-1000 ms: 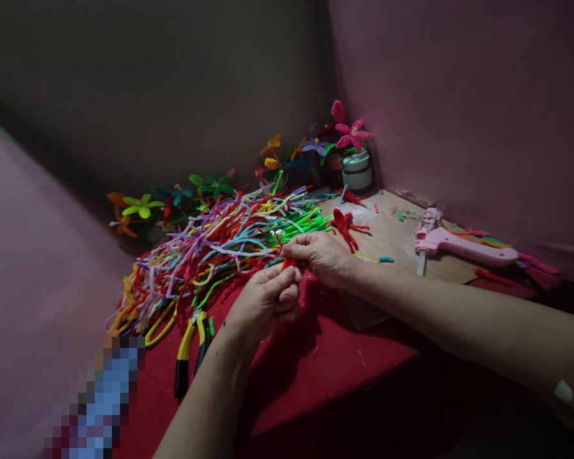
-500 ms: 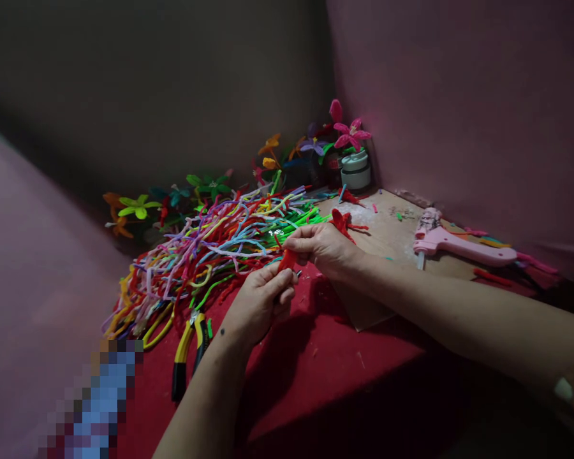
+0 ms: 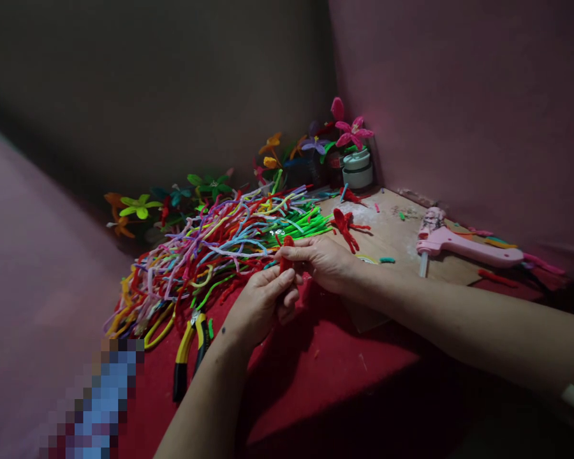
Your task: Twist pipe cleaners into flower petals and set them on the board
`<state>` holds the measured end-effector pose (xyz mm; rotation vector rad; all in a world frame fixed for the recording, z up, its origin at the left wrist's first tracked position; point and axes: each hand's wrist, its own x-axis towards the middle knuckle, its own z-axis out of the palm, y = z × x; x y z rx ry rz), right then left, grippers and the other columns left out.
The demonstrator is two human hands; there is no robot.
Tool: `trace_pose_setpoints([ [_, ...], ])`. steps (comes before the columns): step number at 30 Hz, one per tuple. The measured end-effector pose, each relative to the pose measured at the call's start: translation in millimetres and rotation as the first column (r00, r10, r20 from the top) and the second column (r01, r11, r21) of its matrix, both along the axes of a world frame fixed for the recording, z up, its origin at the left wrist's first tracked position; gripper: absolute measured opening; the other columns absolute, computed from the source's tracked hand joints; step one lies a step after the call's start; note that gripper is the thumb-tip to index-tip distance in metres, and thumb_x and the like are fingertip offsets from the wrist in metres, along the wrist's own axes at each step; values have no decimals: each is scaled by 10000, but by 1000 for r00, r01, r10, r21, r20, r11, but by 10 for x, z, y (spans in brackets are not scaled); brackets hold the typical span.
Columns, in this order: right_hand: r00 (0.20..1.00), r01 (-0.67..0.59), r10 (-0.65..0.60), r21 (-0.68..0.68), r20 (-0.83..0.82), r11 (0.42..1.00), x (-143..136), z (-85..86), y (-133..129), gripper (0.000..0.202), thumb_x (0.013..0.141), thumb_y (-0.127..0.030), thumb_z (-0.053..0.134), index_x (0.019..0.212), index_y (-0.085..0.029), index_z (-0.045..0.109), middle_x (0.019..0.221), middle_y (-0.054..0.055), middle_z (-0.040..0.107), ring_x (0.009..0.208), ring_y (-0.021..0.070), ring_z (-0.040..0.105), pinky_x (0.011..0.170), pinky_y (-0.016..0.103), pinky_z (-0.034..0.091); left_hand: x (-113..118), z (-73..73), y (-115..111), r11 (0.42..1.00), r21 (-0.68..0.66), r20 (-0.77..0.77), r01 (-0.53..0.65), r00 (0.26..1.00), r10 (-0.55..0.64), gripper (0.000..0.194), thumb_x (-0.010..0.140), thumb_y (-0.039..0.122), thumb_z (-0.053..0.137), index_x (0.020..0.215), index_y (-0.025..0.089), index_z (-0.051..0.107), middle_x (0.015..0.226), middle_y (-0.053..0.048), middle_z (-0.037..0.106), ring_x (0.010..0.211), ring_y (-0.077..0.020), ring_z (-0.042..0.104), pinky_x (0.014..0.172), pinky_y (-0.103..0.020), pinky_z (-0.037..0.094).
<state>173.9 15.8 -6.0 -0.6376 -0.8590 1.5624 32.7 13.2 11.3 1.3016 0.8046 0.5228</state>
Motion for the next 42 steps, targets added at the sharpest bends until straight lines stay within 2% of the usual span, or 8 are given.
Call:
trace_pose_setpoints([
  [4, 997, 81, -81, 12, 13, 997, 39, 2, 50, 137, 674, -208, 642, 594, -100, 618, 515, 6, 560, 414, 54, 424, 438, 218, 296, -11, 37, -1, 993, 112, -67, -32, 997, 39, 299, 777, 449, 514, 830, 157, 552, 555, 26, 511, 404, -60, 417, 390, -183, 330],
  [12, 999, 33, -33, -53, 5, 998, 13, -7, 24, 113, 682, -211, 635, 640, -106, 620, 499, 4, 545, 421, 68, 429, 447, 231, 329, 49, 7, -8, 983, 167, -43, -72, 996, 81, 240, 797, 388, 508, 717, 162, 495, 489, 60, 432, 365, -42, 359, 376, -163, 290],
  [20, 994, 64, -79, -187, -79, 980, 78, 39, 78, 120, 679, -113, 600, 562, -126, 580, 490, 1, 536, 431, 56, 390, 430, 214, 280, -73, 123, 53, 939, 335, -61, -85, 992, 111, 265, 712, 216, 606, 969, 157, 590, 739, -29, 625, 648, -137, 585, 679, -275, 470],
  [23, 981, 46, -92, -255, -172, 966, 86, 21, 116, 108, 673, -84, 576, 579, -134, 561, 494, -16, 518, 425, 54, 371, 431, 213, 276, -59, 114, 38, 848, 523, -74, -88, 986, 147, 336, 672, 147, 624, 1004, 200, 610, 786, -16, 612, 704, -136, 572, 705, -260, 454],
  [29, 961, 24, -105, -303, -255, 953, 97, -51, 190, 107, 651, -65, 586, 592, -137, 534, 495, -29, 493, 428, 47, 355, 429, 203, 269, 14, 99, -83, 510, 860, -124, -11, 965, 230, 240, 704, 119, 596, 859, 267, 705, 856, -30, 628, 803, -147, 557, 768, -223, 413],
  [35, 980, 80, -131, -307, -149, 948, 81, 9, 135, 120, 669, -73, 573, 575, -138, 535, 467, -26, 476, 418, 54, 335, 412, 210, 241, 28, 145, -177, 416, 894, 45, -167, 957, 286, 248, 704, 105, 602, 831, 285, 717, 851, -28, 595, 828, -159, 547, 776, -245, 421],
  [37, 990, 105, -127, -273, -64, 956, 69, 31, 96, 154, 675, -89, 579, 537, -134, 529, 445, -23, 460, 408, 55, 330, 406, 217, 229, 23, 161, -180, 425, 885, 85, -192, 963, 257, 231, 719, 115, 591, 826, 280, 715, 907, -27, 584, 889, -167, 536, 809, -261, 418],
  [42, 997, 66, -59, -144, 56, 987, 37, 41, 29, 169, 686, -163, 611, 534, -123, 552, 450, -20, 466, 383, 49, 323, 397, 230, 189, 12, 186, -186, 634, 718, 96, -288, 943, 318, 163, 714, 161, 616, 838, 235, 689, 803, -5, 619, 715, -130, 554, 656, -219, 448],
])
